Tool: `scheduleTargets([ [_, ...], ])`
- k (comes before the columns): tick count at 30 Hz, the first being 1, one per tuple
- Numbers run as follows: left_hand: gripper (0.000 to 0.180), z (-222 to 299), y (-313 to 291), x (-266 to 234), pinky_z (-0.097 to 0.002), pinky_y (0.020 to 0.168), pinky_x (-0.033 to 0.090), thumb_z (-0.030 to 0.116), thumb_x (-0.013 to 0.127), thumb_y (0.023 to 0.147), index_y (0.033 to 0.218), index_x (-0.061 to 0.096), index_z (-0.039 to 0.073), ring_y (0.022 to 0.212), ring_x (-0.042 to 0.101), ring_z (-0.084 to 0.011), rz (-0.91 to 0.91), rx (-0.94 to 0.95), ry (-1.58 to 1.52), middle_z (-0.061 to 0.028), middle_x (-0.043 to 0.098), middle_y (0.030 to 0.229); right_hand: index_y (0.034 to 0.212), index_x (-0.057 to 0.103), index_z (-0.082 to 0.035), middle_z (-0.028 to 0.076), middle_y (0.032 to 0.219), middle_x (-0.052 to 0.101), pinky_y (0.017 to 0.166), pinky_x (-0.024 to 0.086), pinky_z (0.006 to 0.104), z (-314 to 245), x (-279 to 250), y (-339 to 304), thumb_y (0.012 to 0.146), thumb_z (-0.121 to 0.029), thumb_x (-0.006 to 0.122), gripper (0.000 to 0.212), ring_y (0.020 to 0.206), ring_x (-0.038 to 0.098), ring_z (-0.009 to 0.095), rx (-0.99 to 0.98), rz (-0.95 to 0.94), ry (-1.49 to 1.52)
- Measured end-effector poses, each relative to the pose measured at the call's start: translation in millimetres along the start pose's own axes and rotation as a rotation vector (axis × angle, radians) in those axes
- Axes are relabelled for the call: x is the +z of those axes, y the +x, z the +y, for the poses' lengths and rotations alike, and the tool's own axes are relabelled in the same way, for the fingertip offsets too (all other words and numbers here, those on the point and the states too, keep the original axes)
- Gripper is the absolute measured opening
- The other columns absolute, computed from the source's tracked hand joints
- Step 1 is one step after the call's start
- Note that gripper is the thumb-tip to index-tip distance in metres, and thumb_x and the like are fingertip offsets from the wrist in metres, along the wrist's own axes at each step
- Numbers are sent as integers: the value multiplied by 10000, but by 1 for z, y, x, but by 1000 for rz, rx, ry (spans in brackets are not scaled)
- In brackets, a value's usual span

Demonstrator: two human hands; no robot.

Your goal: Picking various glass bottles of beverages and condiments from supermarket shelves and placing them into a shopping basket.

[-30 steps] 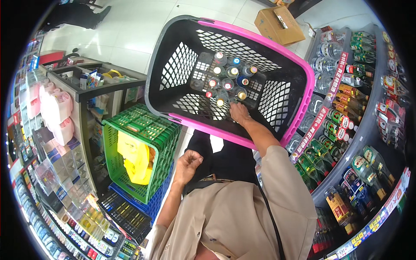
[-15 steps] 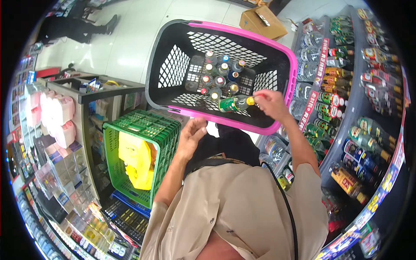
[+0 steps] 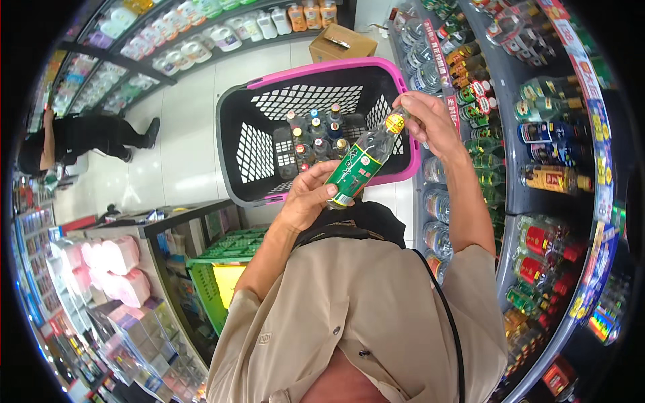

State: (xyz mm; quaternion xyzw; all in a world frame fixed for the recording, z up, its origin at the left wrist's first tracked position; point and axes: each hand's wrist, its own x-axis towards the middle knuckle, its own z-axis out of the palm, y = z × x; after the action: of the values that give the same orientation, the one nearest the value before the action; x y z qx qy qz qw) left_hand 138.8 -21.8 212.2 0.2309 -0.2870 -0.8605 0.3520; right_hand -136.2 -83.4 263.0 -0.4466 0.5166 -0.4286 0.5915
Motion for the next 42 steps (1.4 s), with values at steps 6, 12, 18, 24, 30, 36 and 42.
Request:
scheduleTargets([
  [6, 519, 8, -7, 2, -438, 865, 526, 126, 692, 801, 1258, 488, -10, 1010, 626, -244, -5, -17, 47, -145, 601, 1171, 968, 615, -34, -51, 578, 459, 377, 247, 163, 1, 14, -20, 933, -289, 550, 266, 433, 346, 4, -74, 88, 78],
  [12, 601, 9, -5, 4, -446, 876, 518, 148, 739, 744, 1260, 481, -21, 1042, 610, -281, -62, -74, 156, -165, 583, 1195, 1050, 623, -59, -35, 674, 550, 446, 379, 191, 5, 39, -54, 916, -302, 591, 278, 530, 474, 30, -75, 412, 38],
  [18, 554, -11, 0, -8, -456, 847, 530, 88, 736, 744, 1243, 505, 13, 1001, 628, -283, -193, -186, 120, -160, 610, 1148, 1131, 533, -59, -30, 933, 540, 755, 456, 274, 54, 66, -108, 923, -299, 595, 324, 874, 498, 64, -323, 353, 1],
  [24, 570, -31, 9, 5, -428, 914, 500, -46, 699, 709, 1238, 489, -31, 1043, 603, -249, -318, -373, 102, -150, 597, 1169, 1332, 374, -62, 39, 1187, 491, 911, 452, 330, 62, 85, -181, 879, -177, 655, 544, 1141, 450, 139, -211, 490, 153],
  [30, 568, -55, 14, 28, -354, 955, 453, -85, 676, 709, 1241, 489, -21, 1074, 578, -209, -450, -491, 146, -134, 589, 1188, 1287, 388, -56, 36, 1153, 488, 926, 440, 327, 81, 87, -222, 817, -170, 732, 593, 1104, 478, 140, -263, 629, 205],
  [36, 566, -87, 17, 66, -346, 966, 442, -101, 667, 704, 1233, 491, -4, 1102, 560, -214, -513, -499, 229, -131, 574, 1204, 1291, 385, -27, 66, 1129, 535, 857, 474, 310, 96, 66, -264, 755, -196, 776, 685, 987, 537, 153, -277, 722, 183],
  [42, 582, -144, 17, 115, -350, 977, 431, -104, 665, 705, 1246, 474, -10, 1125, 542, -212, -629, -552, 227, -132, 546, 1236, 1205, 470, -27, 75, 1063, 586, 837, 488, 317, 98, 40, -333, 727, -187, 796, 600, 955, 564, 149, -234, 916, 157],
])
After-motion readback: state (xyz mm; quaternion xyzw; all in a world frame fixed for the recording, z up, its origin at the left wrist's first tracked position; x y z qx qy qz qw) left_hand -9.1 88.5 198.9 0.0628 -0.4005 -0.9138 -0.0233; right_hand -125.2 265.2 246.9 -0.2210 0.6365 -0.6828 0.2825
